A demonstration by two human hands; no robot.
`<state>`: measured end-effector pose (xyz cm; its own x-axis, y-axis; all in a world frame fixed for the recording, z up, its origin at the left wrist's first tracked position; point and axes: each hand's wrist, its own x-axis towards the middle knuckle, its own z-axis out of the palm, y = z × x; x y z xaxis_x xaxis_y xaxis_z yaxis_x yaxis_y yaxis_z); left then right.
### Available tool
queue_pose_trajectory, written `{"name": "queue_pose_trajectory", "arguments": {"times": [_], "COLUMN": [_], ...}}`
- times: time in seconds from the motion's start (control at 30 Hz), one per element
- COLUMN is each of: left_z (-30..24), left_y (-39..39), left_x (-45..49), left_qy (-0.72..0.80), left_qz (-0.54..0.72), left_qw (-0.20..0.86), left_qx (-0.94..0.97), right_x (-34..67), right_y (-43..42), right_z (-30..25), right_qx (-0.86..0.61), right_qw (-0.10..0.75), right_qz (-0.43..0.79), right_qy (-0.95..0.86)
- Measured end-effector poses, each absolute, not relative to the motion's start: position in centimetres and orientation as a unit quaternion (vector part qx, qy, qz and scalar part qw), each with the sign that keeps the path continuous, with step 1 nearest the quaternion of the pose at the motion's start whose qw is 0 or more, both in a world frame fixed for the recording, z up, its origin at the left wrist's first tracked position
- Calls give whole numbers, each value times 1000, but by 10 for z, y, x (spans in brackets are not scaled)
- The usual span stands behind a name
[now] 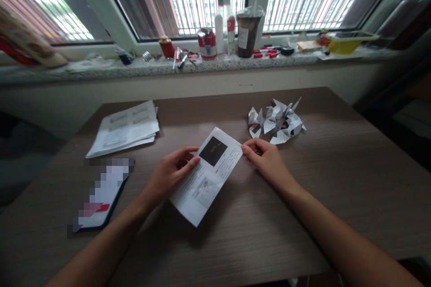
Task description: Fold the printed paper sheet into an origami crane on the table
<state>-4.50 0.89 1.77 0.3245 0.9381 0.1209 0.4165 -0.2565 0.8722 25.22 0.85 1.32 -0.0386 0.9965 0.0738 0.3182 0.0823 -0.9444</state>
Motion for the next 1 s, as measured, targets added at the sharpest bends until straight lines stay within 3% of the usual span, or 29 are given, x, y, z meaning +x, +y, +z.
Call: {"name": "queue_pose_trajectory", "arguments": {"times": [0.4,0.6,1.0], "left_z": [-13,-7,-3], "left_y": [13,3,-2], "left_x": [-46,-42,-36], "left_qy": [423,284,312], "left_qz": [248,148,94], "left_qw": [169,190,149], "left_qx": [855,928,933], "right_x": [257,258,262], "right_y": [17,21,22], "right_z": [-8,-12,-18], "right_qx": [-581,-557,-503], "right_qw": [333,316,313], "right_qz": [246,191,145], "right_qy": [-701,-744,-793]}}
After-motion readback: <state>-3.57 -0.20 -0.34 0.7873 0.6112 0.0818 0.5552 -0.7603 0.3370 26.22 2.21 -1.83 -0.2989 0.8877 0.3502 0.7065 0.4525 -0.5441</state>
